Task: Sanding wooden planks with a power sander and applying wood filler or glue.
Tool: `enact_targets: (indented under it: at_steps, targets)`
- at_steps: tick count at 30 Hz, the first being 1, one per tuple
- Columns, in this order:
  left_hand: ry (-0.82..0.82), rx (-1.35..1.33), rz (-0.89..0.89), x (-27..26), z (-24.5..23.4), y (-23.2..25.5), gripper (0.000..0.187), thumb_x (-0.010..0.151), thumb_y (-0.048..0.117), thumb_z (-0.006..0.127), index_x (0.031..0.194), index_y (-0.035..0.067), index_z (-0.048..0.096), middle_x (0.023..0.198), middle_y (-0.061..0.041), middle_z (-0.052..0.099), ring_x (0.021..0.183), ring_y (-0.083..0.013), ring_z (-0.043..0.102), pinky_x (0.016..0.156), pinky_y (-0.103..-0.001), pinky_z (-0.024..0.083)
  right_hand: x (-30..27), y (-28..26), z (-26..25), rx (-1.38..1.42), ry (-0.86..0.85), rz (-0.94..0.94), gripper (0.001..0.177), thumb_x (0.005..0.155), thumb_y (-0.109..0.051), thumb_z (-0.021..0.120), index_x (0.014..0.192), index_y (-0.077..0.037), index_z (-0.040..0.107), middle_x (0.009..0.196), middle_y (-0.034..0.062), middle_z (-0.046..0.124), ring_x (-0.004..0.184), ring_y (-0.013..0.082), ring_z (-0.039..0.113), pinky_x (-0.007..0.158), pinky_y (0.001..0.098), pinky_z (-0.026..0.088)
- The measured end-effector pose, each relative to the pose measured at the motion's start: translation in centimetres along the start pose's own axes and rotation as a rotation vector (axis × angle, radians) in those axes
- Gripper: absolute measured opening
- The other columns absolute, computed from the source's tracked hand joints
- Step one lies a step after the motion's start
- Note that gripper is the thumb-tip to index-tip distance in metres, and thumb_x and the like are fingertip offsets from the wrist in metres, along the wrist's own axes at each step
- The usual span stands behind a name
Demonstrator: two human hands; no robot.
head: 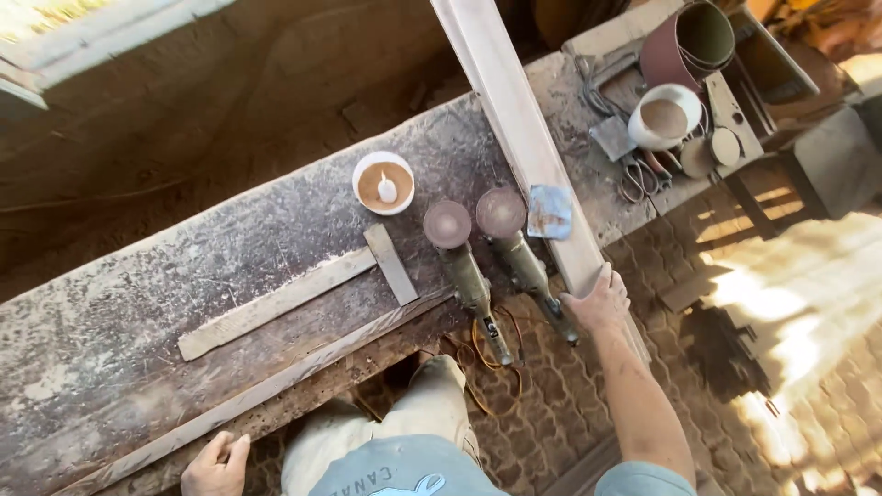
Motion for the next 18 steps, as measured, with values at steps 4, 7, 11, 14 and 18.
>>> enact_targets:
  at_steps: [4,7,11,14,18]
  targets:
    - [-0.106,0.056,-0.027,0.1,-3.0,7.4,0.022,0.089,0.024,0.077,0.098,0.004,0.075,0.07,-0.004,0.067,0.061,-0.0202,0.059,0.061,-0.031,0.048,0.7,0.6,-1.6,0.016,0.065,-0.065,0.12,0.068,-0.054,0.088,0.161,-0.009,0.025,0.137,0.0217,0.046,0.123,0.0402,0.049,0.107,0.0534,0.041]
    - [-0.172,0.009,-0.136,-0.4,-1.9,6.5,0.025,0.092,0.026,0.079,0.101,0.003,0.077,0.067,-0.006,0.066,0.058,-0.0207,0.057,0.058,-0.032,0.047,-1.3,1.1,-6.5,-0.015,0.536,-0.341,0.094,0.065,-0.054,0.082,0.14,-0.009,0.046,0.119,0.0169,0.046,0.105,0.0364,0.049,0.096,0.0466,0.041]
    - [-0.061,-0.003,-0.052,-2.5,-1.1,4.1,0.025,0.089,0.016,0.084,0.102,-0.005,0.078,0.069,-0.011,0.068,0.059,-0.0219,0.06,0.059,-0.032,0.049,-3.8,2.9,-13.8,-0.392,0.809,-0.346,0.089,0.07,-0.055,0.083,0.141,-0.019,0.042,0.118,0.0093,0.044,0.101,0.0241,0.047,0.089,0.0404,0.042]
    - [-0.063,-0.144,-0.055,-3.5,1.6,2.1,0.023,0.091,0.007,0.081,0.099,-0.013,0.074,0.063,-0.016,0.062,0.053,-0.0217,0.054,0.054,-0.031,0.044,-5.2,4.7,-18.9,-0.391,0.903,-0.356,0.082,0.073,-0.046,0.089,0.138,-0.019,0.048,0.12,0.0101,0.046,0.103,0.0261,0.047,0.09,0.0411,0.041]
    - [-0.111,-0.207,-0.102,-3.5,4.9,-0.6,0.025,0.09,0.011,0.081,0.096,-0.012,0.075,0.055,-0.013,0.057,0.048,-0.0197,0.048,0.048,-0.031,0.041,-6.7,5.4,-22.4,-0.316,0.962,-0.424,0.08,0.073,-0.048,0.089,0.137,-0.017,0.052,0.126,0.0122,0.045,0.109,0.0279,0.047,0.095,0.0448,0.042]
Point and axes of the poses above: each hand's wrist, its own x-axis towards the middle knuckle, its own z-axis out of the palm, y = z × x, the point moved 10 cm from there along x, towards the middle knuckle
